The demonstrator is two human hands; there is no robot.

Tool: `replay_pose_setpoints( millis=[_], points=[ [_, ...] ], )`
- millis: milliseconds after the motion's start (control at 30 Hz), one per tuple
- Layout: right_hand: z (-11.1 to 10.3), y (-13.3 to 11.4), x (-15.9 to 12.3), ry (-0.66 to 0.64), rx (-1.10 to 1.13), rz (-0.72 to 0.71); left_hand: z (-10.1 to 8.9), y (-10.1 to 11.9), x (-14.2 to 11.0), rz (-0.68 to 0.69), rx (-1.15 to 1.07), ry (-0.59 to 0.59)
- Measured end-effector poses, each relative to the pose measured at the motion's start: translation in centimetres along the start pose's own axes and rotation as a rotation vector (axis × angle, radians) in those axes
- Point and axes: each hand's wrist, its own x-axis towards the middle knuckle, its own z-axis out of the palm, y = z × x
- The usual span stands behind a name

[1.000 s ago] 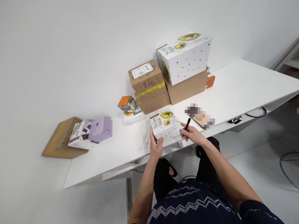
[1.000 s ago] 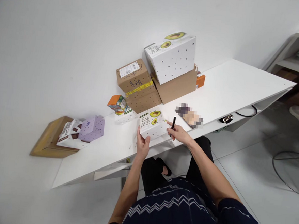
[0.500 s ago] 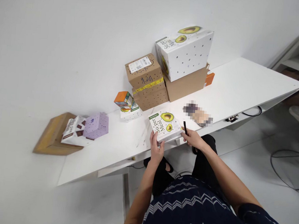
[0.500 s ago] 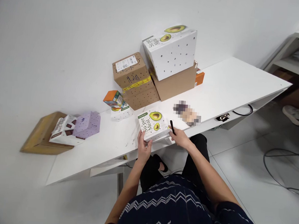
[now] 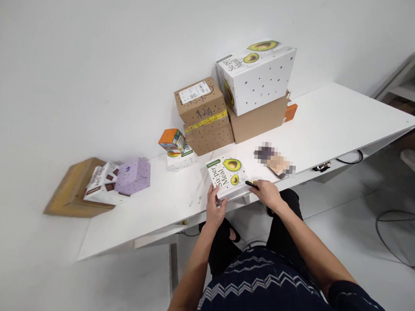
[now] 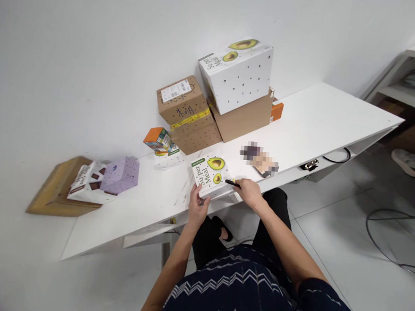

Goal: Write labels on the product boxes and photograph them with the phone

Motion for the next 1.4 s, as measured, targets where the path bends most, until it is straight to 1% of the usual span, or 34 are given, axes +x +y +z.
replay_pose_setpoints(
  millis=[133,233,300,367,433,500,567,633,700,767,833,900,933,1000,1033,1067,1133,1233,1300,1400],
  points=[
    [0.2,0.4,-0.2,0.02,-0.028,-0.085,0.0,-0.1,-0.2,-0.001,0.013,0.007],
    [0.5,0.8,-0.5,0.028,0.025,-0.116,-0.6,0.4,-0.5,0.012,0.037,0.003],
    [0.5,1.3,-0.8,0.017,0.105,-0.133,-1.4,0.9,-0.6,0.019,0.06,-0.049],
    [-0.1,2.1,-1.0,0.023,0.219,-0.119,-2.5,1.8,-0.4,0.026,0.087,-0.113],
    [-1.3,2.8,-1.1,0.094,0.348,-0.051,-3.8,2.7,0.2,0.039,0.115,-0.121],
    [-3.1,3.3,-1.3,0.239,0.493,0.05,-4.8,3.9,1.2,0.069,0.145,-0.053],
    [-5.3,3.2,-1.4,0.397,0.7,0.106,-5.1,5.1,2.7,0.128,0.186,0.031],
    [-7.3,2.4,-1.3,0.535,0.932,0.079,-4.5,6.3,4.5,0.222,0.245,0.072],
    [-9.0,1.0,-0.7,0.63,1.072,0.029,-3.0,7.3,6.2,0.308,0.319,0.048],
    [-10.0,-0.9,0.4,0.66,1.127,-0.002,-1.0,7.8,7.8,0.344,0.387,-0.015],
    [-10.4,-2.9,2.0,0.619,1.179,-0.058,0.9,8.0,8.9,0.334,0.429,-0.068],
    [-10.0,-4.8,4.0,0.523,1.235,-0.123,2.5,7.8,9.7,0.317,0.446,-0.098],
    [-9.6,-5.6,5.0,0.461,1.254,-0.134,3.0,7.7,9.9,0.316,0.454,-0.102],
    [-8.4,-6.8,7.0,0.358,1.25,-0.122,3.6,7.3,10.1,0.33,0.47,-0.1],
    [-7.7,-7.3,7.8,0.329,1.23,-0.108,3.7,7.2,10.1,0.338,0.478,-0.095],
    [-6.9,-7.5,8.5,0.319,1.209,-0.095,3.8,7.1,10.0,0.344,0.483,-0.092],
    [-5.1,-7.8,9.4,0.34,1.173,-0.077,3.7,6.9,9.9,0.341,0.487,-0.097],
    [-3.1,-7.8,9.8,0.387,1.141,-0.07,3.5,6.7,9.9,0.327,0.49,-0.115],
    [-2.4,-7.6,9.8,0.402,1.116,-0.067,3.5,6.6,9.9,0.325,0.48,-0.129],
    [-2.3,-7.3,9.9,0.388,1.092,-0.053,3.5,6.4,9.8,0.317,0.46,-0.125]
  ],
)
